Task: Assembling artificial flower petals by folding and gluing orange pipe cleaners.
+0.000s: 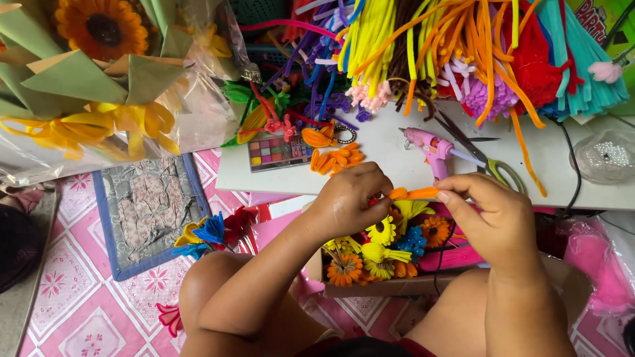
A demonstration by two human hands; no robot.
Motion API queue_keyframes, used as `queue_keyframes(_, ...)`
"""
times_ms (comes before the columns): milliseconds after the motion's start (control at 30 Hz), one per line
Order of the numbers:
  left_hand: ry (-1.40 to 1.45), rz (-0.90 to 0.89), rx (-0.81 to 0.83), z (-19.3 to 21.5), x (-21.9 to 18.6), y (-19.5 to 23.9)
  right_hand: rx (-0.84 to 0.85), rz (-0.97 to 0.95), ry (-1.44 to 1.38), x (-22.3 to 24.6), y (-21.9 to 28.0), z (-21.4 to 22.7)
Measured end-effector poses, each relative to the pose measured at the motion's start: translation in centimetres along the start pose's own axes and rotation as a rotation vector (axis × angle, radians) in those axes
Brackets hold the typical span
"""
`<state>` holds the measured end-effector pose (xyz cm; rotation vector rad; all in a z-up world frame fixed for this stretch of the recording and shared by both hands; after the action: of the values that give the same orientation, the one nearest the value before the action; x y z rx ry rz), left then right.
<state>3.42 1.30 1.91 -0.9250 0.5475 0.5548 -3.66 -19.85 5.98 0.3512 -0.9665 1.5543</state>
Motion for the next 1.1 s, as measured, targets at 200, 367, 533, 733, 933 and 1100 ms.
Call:
queue_keyframes(200,0.18,-0.015,-0.083,0.4,-1.0,-0.2,-0.087,-0.183,-0.791,-4.0,1.3,-1.4)
queue_keyframes(367,0.344,0.076,-0.141,0.9,-1.5,0.1,-0.091,-0.182,-0.819,-3.5,1.8,-2.4)
queue_keyframes(533,0.484,0.149,-0.174,0.4,-1.2,0.3,-0.091,-0.185,-0.69,-2.1,2.0,-3.3)
queue_keyframes(733,0.648,0.11,-0.282,-1.5,0.2,0.4,-0.164,0.025,-0.634,-1.9,0.8,-4.8)
queue_keyframes(933,0.704,0.137,-0.307,-2.0,0.4,0.4,-0.149,0.042,-0.689,-1.1,0.4,-5.2)
queue_keyframes(1100,0.752,0.156,-0.32,-2.2,0.2,0.5,-0.17,0.02,-0.744,-1.9,0.7,-5.9)
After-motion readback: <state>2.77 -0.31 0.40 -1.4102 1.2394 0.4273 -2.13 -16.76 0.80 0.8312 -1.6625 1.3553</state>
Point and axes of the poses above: each hand's wrist, its own y-axis away from the middle knuckle, its own z-axis out of the back of the hand, x = y × z, the point moved 2 cm from there along -y, towards the middle knuckle, and after that the axes turned 4 degrees about -x, right-handed, at the moved point
